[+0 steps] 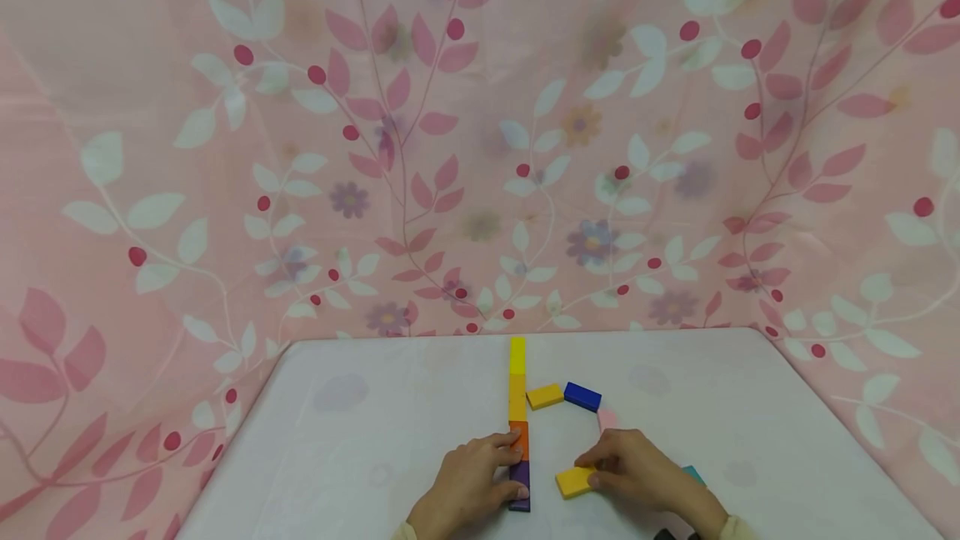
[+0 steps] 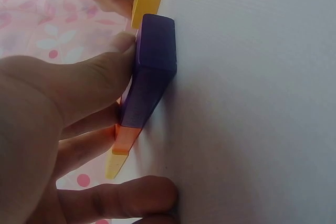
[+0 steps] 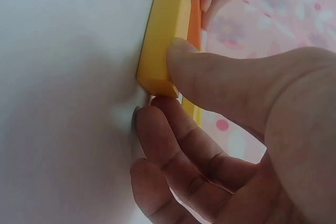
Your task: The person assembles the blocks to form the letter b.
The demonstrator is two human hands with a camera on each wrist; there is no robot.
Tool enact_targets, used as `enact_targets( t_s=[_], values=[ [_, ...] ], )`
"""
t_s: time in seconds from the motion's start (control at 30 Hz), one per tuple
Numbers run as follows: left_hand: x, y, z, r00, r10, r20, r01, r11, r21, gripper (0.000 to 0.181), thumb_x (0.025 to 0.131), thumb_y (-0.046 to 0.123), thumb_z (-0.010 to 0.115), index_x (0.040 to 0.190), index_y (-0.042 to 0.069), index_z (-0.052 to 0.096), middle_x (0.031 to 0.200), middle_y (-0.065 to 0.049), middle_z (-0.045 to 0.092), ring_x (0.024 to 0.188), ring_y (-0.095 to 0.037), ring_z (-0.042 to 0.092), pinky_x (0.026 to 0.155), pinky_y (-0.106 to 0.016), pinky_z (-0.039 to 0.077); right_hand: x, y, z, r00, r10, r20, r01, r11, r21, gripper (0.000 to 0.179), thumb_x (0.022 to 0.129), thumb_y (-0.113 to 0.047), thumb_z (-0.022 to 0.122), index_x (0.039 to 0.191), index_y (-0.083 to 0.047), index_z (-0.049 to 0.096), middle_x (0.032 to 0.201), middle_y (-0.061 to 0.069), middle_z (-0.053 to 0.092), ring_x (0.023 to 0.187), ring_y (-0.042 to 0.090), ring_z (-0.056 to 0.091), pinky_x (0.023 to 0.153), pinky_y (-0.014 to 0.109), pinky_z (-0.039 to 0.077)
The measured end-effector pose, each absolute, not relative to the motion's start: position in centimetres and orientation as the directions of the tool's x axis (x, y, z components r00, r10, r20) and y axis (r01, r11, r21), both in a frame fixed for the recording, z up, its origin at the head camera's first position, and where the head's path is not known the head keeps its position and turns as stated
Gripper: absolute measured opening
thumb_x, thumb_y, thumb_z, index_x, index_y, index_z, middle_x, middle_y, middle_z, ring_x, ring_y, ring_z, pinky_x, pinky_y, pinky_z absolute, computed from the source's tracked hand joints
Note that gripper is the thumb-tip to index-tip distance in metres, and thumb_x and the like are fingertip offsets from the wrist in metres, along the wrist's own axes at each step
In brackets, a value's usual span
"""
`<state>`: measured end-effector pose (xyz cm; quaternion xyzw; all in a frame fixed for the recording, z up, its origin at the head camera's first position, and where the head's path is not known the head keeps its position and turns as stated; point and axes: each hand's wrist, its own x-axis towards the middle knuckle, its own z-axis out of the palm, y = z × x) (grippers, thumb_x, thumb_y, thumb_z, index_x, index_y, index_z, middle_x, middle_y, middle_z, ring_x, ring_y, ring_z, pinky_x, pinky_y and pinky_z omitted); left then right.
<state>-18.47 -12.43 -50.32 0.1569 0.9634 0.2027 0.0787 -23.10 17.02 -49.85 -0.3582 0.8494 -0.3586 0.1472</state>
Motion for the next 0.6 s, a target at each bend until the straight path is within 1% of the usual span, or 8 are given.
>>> enact_targets(
  t_s=[0.1, 0.27, 0.4, 0.6],
  values=[
    [-18.5, -12.4, -50.3, -0.939, 0.330, -0.096, 0.263, 0.870, 0.417, 0.048, 0.087, 0.050, 0.084, 0.129, 0.028, 0.078, 0.146, 0.013, 0.066, 0.129, -0.021, 0.068, 0.096, -0.051, 0.061, -23.3, 16.3, -49.8, -0.687, -0.727, 0.010, -0.509, 0.471, -0.720, 0.022, 0.096, -0.018, 0.078, 0.116, -0.009, 0.082, 0.099, -0.008, 0.075, 0.079, -0.003, 0.056, 0.068, 0.019, 0.050],
    [-18.6, -12.3, -50.2, -0.939, 0.330, -0.099, 0.260, 0.868, 0.423, 0.048, 0.087, 0.050, 0.084, 0.129, 0.027, 0.078, 0.147, 0.012, 0.066, 0.130, -0.021, 0.068, 0.097, -0.052, 0.060, -23.6, 15.3, -49.9, -0.685, -0.728, -0.039, -0.466, 0.478, -0.745, 0.022, 0.097, -0.016, 0.077, 0.118, -0.010, 0.082, 0.100, -0.008, 0.074, 0.079, -0.001, 0.058, 0.070, 0.019, 0.052],
    [-18.7, -12.3, -50.2, -0.940, 0.329, -0.094, 0.262, 0.870, 0.418, 0.047, 0.088, 0.050, 0.084, 0.129, 0.028, 0.078, 0.148, 0.012, 0.065, 0.131, -0.022, 0.068, 0.097, -0.053, 0.060, -23.6, 14.6, -49.9, -0.691, -0.720, -0.070, -0.441, 0.496, -0.748, 0.022, 0.097, -0.016, 0.078, 0.118, -0.012, 0.082, 0.100, -0.008, 0.072, 0.078, 0.001, 0.057, 0.069, 0.019, 0.050],
    [-18.6, -12.5, -50.3, -0.937, 0.340, -0.085, 0.276, 0.865, 0.419, 0.047, 0.087, 0.048, 0.085, 0.128, 0.027, 0.079, 0.149, 0.012, 0.065, 0.130, -0.022, 0.068, 0.095, -0.053, 0.061, -23.4, 13.8, -49.9, -0.688, -0.722, -0.075, -0.435, 0.493, -0.753, 0.022, 0.096, -0.015, 0.078, 0.118, -0.011, 0.082, 0.097, -0.008, 0.070, 0.077, 0.002, 0.056, 0.068, 0.019, 0.049]
  ],
)
